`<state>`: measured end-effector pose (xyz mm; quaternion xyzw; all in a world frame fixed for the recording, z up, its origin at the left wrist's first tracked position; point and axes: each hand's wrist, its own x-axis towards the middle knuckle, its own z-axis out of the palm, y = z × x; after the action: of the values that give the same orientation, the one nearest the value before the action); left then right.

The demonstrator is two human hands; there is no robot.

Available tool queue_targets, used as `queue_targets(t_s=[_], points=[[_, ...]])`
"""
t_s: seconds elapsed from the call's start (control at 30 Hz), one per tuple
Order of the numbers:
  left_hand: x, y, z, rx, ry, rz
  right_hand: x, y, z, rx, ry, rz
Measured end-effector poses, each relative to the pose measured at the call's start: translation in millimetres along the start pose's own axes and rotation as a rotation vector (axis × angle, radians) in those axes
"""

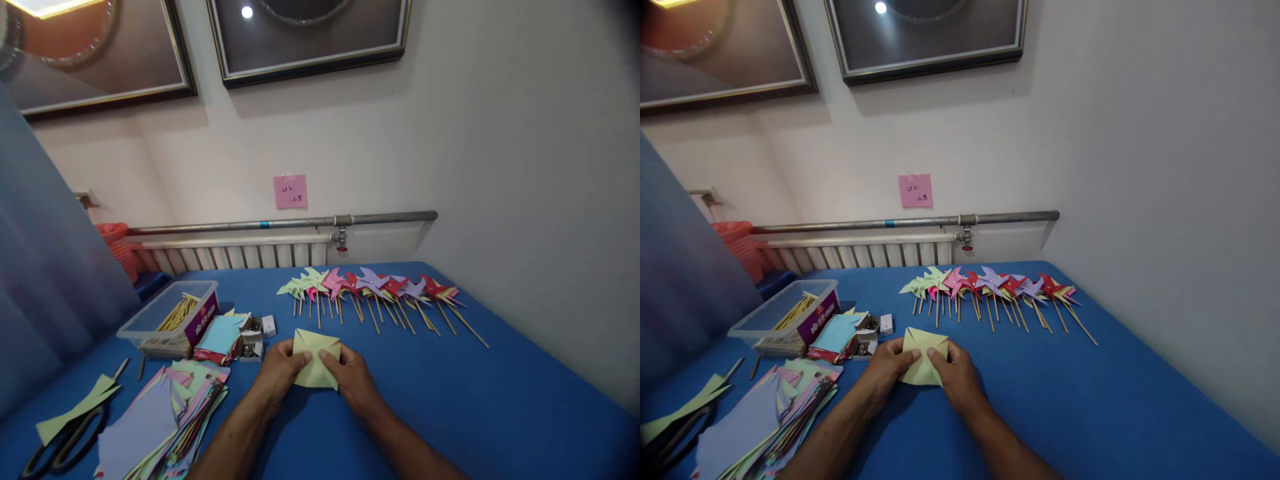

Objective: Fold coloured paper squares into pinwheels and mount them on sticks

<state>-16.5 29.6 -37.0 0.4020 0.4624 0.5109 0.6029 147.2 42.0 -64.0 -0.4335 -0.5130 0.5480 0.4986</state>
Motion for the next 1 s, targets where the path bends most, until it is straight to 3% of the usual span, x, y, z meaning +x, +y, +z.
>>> queue_targets(t_s=[0.27,0.73,1.0], points=[[5,-6,-3.3,0.077,0.105,0.055,-2,0,0,0.015,-0.019,0.038],[7,-12,-2.0,0.044,0.023,0.050,-3,-5,3,-0.022,-0.013,0.067],[6,-7,-2.2,-0.010,0.068,0.053,-2,-2,3,-0.052,-0.047,0.043]])
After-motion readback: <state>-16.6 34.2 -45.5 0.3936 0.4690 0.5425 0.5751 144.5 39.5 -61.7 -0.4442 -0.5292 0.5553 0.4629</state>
